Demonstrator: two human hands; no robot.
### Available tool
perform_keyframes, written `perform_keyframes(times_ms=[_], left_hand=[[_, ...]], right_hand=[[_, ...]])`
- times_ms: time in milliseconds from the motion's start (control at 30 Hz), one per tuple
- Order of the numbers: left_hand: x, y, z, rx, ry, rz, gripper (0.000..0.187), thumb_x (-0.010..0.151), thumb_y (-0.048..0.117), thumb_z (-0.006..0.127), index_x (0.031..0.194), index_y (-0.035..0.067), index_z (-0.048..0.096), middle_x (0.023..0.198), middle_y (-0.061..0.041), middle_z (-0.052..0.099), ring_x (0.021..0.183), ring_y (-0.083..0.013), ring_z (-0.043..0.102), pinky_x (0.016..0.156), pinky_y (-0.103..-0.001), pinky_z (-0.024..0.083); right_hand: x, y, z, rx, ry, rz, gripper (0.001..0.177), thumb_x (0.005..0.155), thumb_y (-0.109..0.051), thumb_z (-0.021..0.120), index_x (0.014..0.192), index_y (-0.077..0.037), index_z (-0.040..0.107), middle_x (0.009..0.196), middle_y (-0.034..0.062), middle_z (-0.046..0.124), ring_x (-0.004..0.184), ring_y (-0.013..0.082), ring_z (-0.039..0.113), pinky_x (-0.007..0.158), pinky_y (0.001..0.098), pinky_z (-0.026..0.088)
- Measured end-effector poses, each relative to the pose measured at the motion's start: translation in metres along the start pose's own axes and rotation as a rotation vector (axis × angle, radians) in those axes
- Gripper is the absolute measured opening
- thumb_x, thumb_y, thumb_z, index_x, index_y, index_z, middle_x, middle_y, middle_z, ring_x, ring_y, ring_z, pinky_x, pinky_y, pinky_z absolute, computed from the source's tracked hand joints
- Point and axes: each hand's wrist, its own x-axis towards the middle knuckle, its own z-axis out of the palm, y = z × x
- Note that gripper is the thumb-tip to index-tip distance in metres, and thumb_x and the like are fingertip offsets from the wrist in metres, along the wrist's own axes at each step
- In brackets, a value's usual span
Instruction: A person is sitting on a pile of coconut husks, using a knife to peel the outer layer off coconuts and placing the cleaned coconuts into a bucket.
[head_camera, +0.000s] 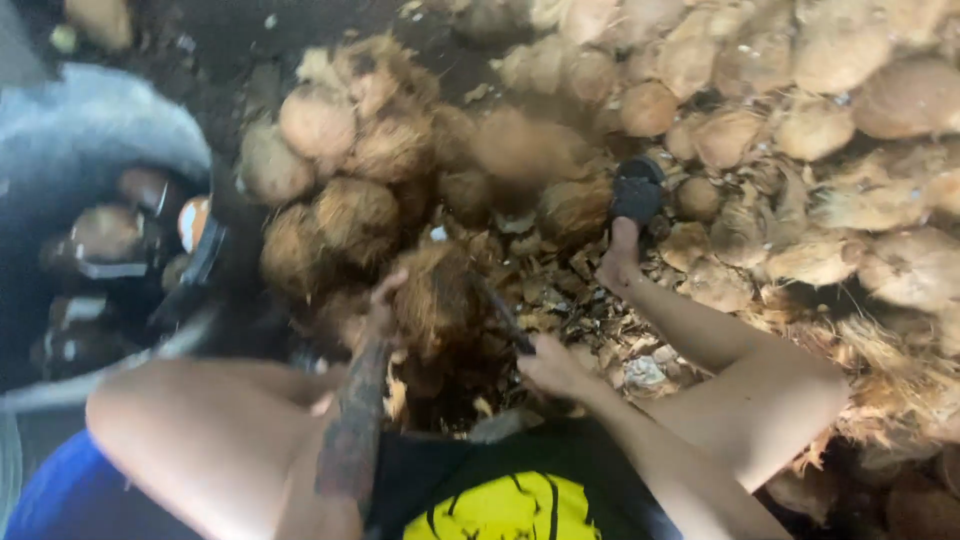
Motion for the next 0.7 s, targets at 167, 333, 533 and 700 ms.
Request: perform_keyframes(times_ms=[167,333,533,700], left_hand=[[0.043,-0.067,-0.124,0.062,0.285,0.119,0.057,0.083,0.033,0.071,0.137,0.014,0.069,0.127,-0.016,0.075,0.105,-0.0338,0.075,0.090,-0.050,0.056],[0.061,-0.070,-0.052,0.564,0.281,0.606,0.082,0.082,0.041,0.084,0.149,0.010,0.047,0.150,-0.027,0.044,0.141,-0.0497,0.045,0.118,-0.067,0.037],[0.015,-0.032,0.019,0.154,0.293,0.405,0.041,0.092,0.041,0.070,0.124,0.016,0.071,0.112,-0.006,0.080,0.096,-0.0127,0.075,0.087,-0.027,0.060],[0.060,-0.027,-0.123,0.083,0.237,0.325,0.048,0.087,0.045,0.076,0.120,0.010,0.075,0.113,-0.017,0.077,0.096,-0.0280,0.071,0.087,-0.040,0.057]], right_hand=[[-0.037,-0.046,0.011,-0.031,0.095,0.106,0.020,0.082,-0.022,0.068,0.078,-0.003,0.072,0.063,0.0137,0.067,0.069,0.0269,0.068,0.065,0.0454,0.050],[0.002,-0.122,0.090,0.926,0.455,0.324,0.016,0.070,-0.011,0.060,0.061,0.002,0.059,0.045,0.0213,0.057,0.035,0.0314,0.061,0.038,0.0414,0.054],[-0.019,-0.144,0.036,0.654,0.352,0.332,0.014,0.067,-0.014,0.066,0.062,-0.001,0.069,0.046,0.0179,0.060,0.038,0.0298,0.064,0.039,0.0473,0.056],[-0.140,-0.219,-0.079,0.582,0.128,-0.817,0.021,0.085,-0.003,0.064,0.065,0.005,0.069,0.057,0.0206,0.068,0.046,0.0245,0.066,0.044,0.0287,0.054]])
